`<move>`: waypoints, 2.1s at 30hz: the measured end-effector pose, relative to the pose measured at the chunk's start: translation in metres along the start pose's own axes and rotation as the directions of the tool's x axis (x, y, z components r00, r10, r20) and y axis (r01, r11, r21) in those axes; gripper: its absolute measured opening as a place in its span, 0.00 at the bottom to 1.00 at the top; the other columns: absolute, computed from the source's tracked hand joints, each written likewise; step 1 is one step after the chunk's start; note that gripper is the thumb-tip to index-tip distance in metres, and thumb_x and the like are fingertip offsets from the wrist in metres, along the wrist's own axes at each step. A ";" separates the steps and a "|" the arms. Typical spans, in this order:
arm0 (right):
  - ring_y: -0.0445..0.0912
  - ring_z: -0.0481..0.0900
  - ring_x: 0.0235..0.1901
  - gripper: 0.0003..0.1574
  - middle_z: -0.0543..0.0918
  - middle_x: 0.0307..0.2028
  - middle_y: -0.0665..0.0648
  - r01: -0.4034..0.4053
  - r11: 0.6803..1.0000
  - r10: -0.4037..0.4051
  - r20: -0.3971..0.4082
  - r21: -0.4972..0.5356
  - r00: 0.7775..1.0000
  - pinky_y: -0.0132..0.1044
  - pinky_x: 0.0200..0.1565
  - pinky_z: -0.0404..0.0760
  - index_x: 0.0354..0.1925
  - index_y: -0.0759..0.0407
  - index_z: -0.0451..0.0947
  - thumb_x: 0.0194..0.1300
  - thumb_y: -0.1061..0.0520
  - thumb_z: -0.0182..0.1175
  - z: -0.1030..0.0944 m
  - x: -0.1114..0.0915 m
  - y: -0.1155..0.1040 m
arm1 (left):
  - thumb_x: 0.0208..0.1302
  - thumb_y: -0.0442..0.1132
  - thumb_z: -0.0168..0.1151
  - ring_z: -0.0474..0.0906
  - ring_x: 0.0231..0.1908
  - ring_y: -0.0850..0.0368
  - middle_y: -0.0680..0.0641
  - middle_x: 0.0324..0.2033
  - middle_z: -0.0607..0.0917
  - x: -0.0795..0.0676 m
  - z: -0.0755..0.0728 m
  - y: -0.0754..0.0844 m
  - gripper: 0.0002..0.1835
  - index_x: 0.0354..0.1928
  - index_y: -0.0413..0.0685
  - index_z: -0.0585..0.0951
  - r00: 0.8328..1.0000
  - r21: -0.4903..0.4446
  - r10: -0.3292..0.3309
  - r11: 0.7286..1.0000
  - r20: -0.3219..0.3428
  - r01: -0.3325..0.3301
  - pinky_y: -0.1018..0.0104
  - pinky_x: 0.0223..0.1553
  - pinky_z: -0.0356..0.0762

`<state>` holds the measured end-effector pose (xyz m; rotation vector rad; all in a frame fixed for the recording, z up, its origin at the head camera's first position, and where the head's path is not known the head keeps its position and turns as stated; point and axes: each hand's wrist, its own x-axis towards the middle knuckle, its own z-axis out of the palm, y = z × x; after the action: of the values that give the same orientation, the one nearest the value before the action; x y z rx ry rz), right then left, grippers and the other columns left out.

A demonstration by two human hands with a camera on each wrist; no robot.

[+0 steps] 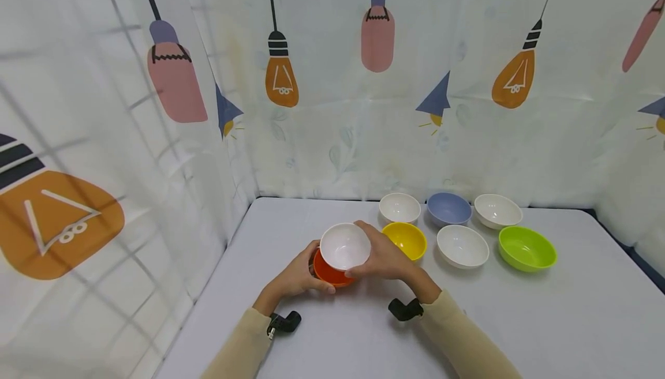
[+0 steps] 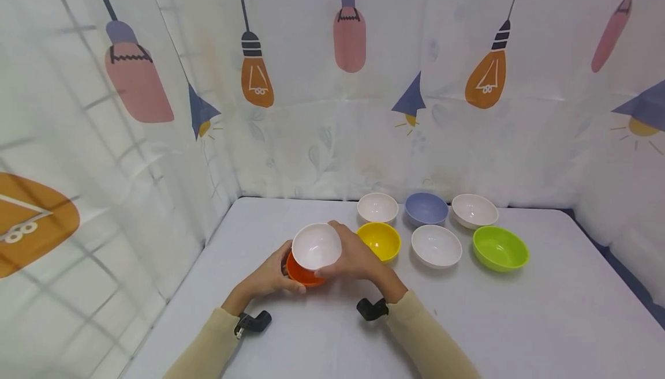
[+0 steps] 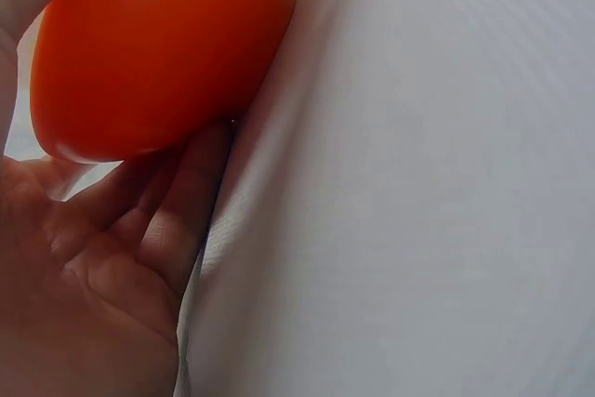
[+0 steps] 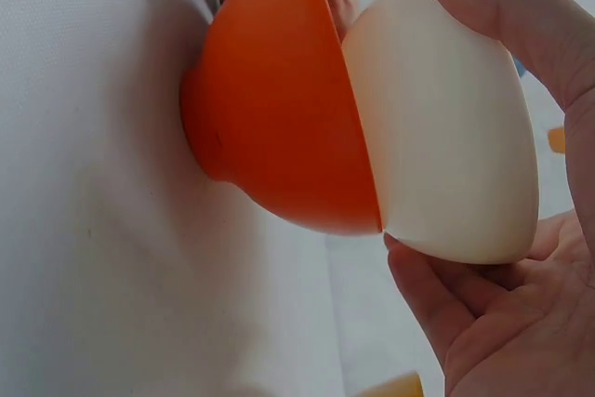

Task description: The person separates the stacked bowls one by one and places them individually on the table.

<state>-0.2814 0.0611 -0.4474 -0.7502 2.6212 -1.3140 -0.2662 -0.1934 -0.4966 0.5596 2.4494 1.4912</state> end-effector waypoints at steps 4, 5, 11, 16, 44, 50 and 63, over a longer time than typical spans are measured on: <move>0.45 0.73 0.57 0.68 0.71 0.62 0.44 -0.010 1.000 0.010 -0.019 0.003 1.000 0.48 0.54 0.80 0.70 0.42 0.57 0.34 0.32 0.78 -0.004 -0.001 0.001 | 0.35 0.52 0.82 0.70 0.59 0.57 0.59 0.60 0.72 0.001 0.001 0.001 0.54 0.66 0.70 0.60 1.000 0.029 -0.021 0.999 -0.019 0.022 0.61 0.57 0.76; 0.45 0.74 0.56 0.67 0.71 0.62 0.44 -0.011 1.000 0.011 -0.023 0.007 1.000 0.48 0.54 0.80 0.70 0.42 0.57 0.34 0.33 0.78 -0.005 0.000 0.001 | 0.35 0.54 0.82 0.71 0.59 0.57 0.59 0.60 0.72 0.001 0.001 0.001 0.54 0.66 0.69 0.60 0.999 0.040 -0.023 0.999 -0.028 0.024 0.61 0.56 0.76; 0.46 0.74 0.55 0.68 0.72 0.60 0.43 -0.030 0.999 0.031 -0.054 0.019 0.998 0.49 0.52 0.80 0.69 0.40 0.57 0.33 0.32 0.78 -0.012 0.000 0.001 | 0.34 0.59 0.81 0.71 0.58 0.56 0.59 0.60 0.73 0.003 0.003 0.006 0.56 0.68 0.69 0.59 0.996 0.074 -0.024 0.997 -0.086 0.030 0.60 0.54 0.78; 0.47 0.74 0.56 0.70 0.71 0.63 0.46 -0.041 0.999 0.042 -0.066 0.018 0.997 0.50 0.53 0.80 0.71 0.41 0.56 0.33 0.33 0.79 -0.017 0.000 0.001 | 0.35 0.59 0.80 0.72 0.57 0.57 0.58 0.59 0.74 0.007 0.001 0.009 0.56 0.68 0.69 0.58 0.993 0.092 -0.028 0.995 -0.112 0.038 0.59 0.55 0.78; 0.46 0.73 0.54 0.63 0.73 0.58 0.46 0.036 0.999 -0.036 -0.048 -0.009 0.998 0.49 0.54 0.78 0.67 0.46 0.62 0.34 0.39 0.81 -0.025 0.001 0.010 | 0.45 0.45 0.78 0.72 0.58 0.50 0.50 0.63 0.70 0.080 -0.025 0.002 0.49 0.70 0.59 0.62 0.948 0.090 -0.159 0.978 -0.277 0.190 0.53 0.58 0.75; 0.45 0.72 0.54 0.64 0.72 0.58 0.44 0.010 0.999 -0.012 -0.056 -0.041 0.998 0.49 0.52 0.80 0.67 0.43 0.62 0.32 0.36 0.80 -0.020 0.003 0.012 | 0.46 0.48 0.77 0.71 0.57 0.48 0.46 0.61 0.68 0.094 -0.027 0.001 0.50 0.71 0.63 0.60 0.934 0.116 -0.207 0.961 -0.292 0.250 0.52 0.58 0.75; 0.50 0.68 0.55 0.67 0.67 0.56 0.56 -0.042 0.959 0.002 -0.140 -0.280 0.990 0.52 0.56 0.76 0.66 0.51 0.65 0.28 0.34 0.81 -0.004 0.007 0.014 | 0.47 0.43 0.77 0.76 0.49 0.49 0.43 0.57 0.72 0.111 -0.026 0.004 0.48 0.68 0.52 0.59 0.922 -0.001 -0.199 0.978 -0.331 0.211 0.56 0.54 0.76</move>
<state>-0.2939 0.0683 -0.4548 -0.6828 2.9614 -1.0306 -0.3755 -0.1655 -0.4802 0.0519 2.6827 1.5623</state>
